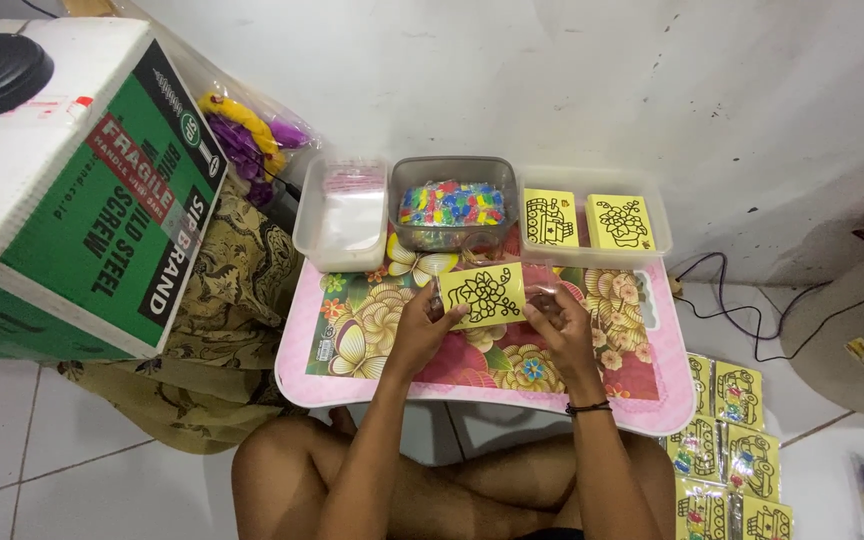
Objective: The person decorates several tank-shaped stickers by hand using small colorful gems, then places the finished stickers into small plastic bags and seals them.
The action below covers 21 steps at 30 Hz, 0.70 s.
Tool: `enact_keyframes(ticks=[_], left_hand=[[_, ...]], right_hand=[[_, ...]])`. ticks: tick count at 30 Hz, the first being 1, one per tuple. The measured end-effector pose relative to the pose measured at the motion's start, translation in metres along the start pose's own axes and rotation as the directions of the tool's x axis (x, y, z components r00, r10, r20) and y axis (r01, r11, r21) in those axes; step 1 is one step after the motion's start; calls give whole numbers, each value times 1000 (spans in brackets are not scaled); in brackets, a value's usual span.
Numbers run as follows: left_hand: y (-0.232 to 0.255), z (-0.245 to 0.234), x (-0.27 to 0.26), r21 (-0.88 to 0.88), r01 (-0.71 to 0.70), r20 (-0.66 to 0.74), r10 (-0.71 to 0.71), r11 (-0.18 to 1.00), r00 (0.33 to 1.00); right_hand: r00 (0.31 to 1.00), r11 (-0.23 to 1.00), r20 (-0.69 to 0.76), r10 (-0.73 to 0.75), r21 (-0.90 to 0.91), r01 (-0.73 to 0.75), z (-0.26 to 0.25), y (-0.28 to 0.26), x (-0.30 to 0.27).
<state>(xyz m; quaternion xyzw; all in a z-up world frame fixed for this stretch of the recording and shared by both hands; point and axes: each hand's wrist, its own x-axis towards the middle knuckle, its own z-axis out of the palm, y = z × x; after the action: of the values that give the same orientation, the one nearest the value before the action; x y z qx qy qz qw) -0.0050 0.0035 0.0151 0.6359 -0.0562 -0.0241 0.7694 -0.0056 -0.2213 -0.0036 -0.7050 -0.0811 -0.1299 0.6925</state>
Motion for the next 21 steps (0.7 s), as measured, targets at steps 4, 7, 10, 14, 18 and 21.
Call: enact_keyframes(ticks=[4,7,10,14,18,21], left_hand=[[7,2,-1,-3,8,2,-8,1000,1000],[3,1,-1,-4,-32,22,32,999,999],[1,0,0,-13,-36,24,36,999,999],[-5,-2,2,-22,-50,19,50,999,999],[-7,-2,2,19,-36,4,36,999,999],[-14,-5,4,65,-34,2,34,997,999]], right_hand=[[1000,1000,11,-9,-12,9,3,-14,0],[999,999,43,-26,-19,27,-1,-2,2],[997,999,59,-38,-28,40,-1,-4,3],[994,996,92,-59,-61,65,0,-14,4],[988,994,141,-63,-81,74,0,-22,7],[987,993,143,-69,-83,81,2,-21,6]])
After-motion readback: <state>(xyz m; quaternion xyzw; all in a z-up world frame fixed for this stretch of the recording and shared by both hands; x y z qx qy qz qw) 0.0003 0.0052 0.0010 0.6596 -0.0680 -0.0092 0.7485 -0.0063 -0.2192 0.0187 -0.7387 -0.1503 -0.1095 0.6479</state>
